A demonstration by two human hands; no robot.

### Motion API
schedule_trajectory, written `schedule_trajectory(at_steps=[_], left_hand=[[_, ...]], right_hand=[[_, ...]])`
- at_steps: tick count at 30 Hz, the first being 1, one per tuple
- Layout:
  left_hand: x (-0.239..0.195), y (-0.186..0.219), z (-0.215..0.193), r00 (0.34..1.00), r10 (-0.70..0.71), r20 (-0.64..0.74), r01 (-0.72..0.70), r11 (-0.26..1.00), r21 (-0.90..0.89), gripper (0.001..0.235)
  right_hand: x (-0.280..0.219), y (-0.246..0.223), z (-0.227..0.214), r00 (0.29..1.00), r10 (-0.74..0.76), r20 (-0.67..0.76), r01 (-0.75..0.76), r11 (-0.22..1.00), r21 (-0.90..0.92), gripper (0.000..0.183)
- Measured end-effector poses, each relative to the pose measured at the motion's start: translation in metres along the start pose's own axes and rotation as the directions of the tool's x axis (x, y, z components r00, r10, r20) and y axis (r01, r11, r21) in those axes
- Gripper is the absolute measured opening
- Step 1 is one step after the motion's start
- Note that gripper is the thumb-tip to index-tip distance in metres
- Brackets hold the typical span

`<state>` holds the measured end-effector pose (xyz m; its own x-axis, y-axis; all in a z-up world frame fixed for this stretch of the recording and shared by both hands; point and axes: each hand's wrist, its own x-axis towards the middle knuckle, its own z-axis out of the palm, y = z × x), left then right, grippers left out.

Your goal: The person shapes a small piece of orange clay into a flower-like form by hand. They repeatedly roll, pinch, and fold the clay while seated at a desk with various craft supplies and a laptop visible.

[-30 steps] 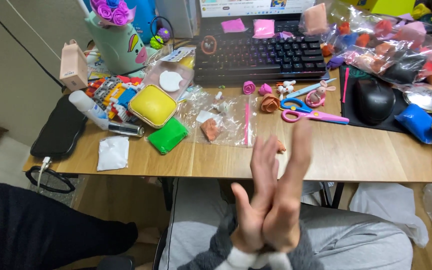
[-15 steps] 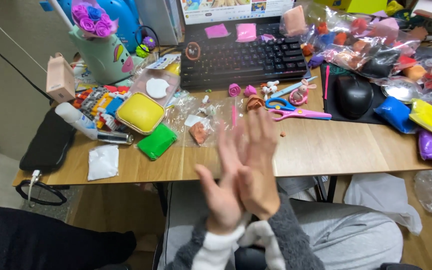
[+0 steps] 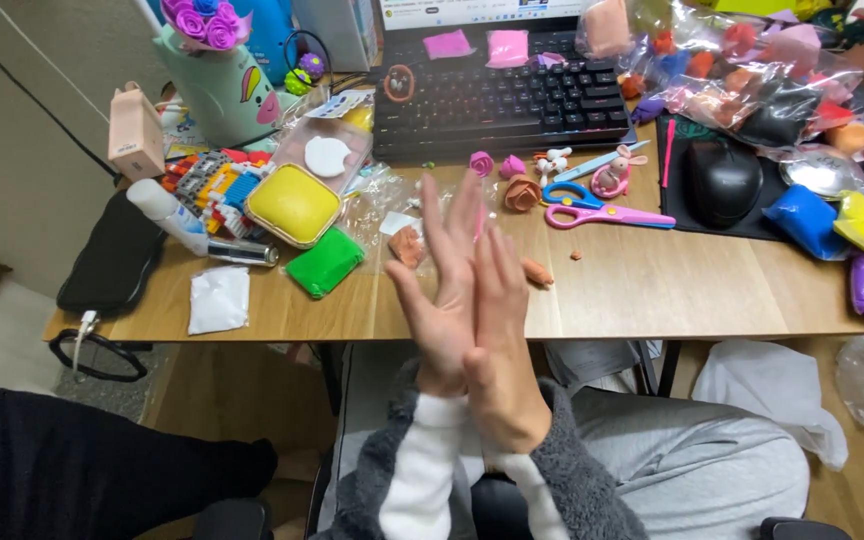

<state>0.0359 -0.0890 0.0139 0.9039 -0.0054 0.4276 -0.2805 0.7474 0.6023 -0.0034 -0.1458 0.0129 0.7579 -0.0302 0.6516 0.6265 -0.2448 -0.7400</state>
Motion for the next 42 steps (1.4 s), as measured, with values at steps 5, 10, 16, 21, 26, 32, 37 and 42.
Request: schedule_trajectory(at_steps=[5,10,16,21,26,32,37,42], left_hand=[[-0.031,0.009,0.039,0.994,-0.113,-0.009,0.112,0.990,-0.083,0.078],[-0.021,0.003,0.019,0.999,-0.013,0.037,0.020,0.983,-0.183,0.091],[-0.047,-0.008,0.013,0.978,-0.097,0.183,0.079,0.991,0.106,0.082],[-0.032,0.010,0.022,0.991,-0.045,0.125,0.063,0.988,-0.143,0.091],[-0.047,-0.008,0.011,0.982,-0.118,0.149,0.138,0.982,-0.132,0.080],[-0.039,0.007,0.015,0.981,-0.165,0.100,0.181,0.965,-0.187,0.086],[-0.042,-0.017,0.005,0.982,-0.152,0.114,0.185,0.906,-0.380,0.083],[-0.058,-0.037,-0.002,0.954,-0.258,0.150,0.297,0.865,-0.403,0.077]], right_hand=[[0.023,0.010,-0.016,1.000,-0.012,0.002,0.012,1.000,0.007,0.085],[0.012,0.003,-0.010,1.000,-0.022,0.022,0.022,1.000,-0.019,0.084],[0.012,0.006,-0.019,0.999,-0.039,0.033,0.040,0.999,-0.031,0.084],[0.003,-0.001,-0.010,0.997,-0.056,0.047,0.059,0.996,-0.065,0.084],[-0.009,-0.004,-0.009,0.997,-0.072,0.029,0.075,0.992,-0.102,0.084],[0.002,0.000,-0.013,0.998,-0.070,0.005,0.070,0.984,-0.162,0.084],[-0.010,-0.003,-0.007,0.998,-0.070,-0.002,0.068,0.977,-0.204,0.084],[0.005,0.015,-0.019,0.991,-0.063,-0.115,0.019,0.937,-0.349,0.084]])
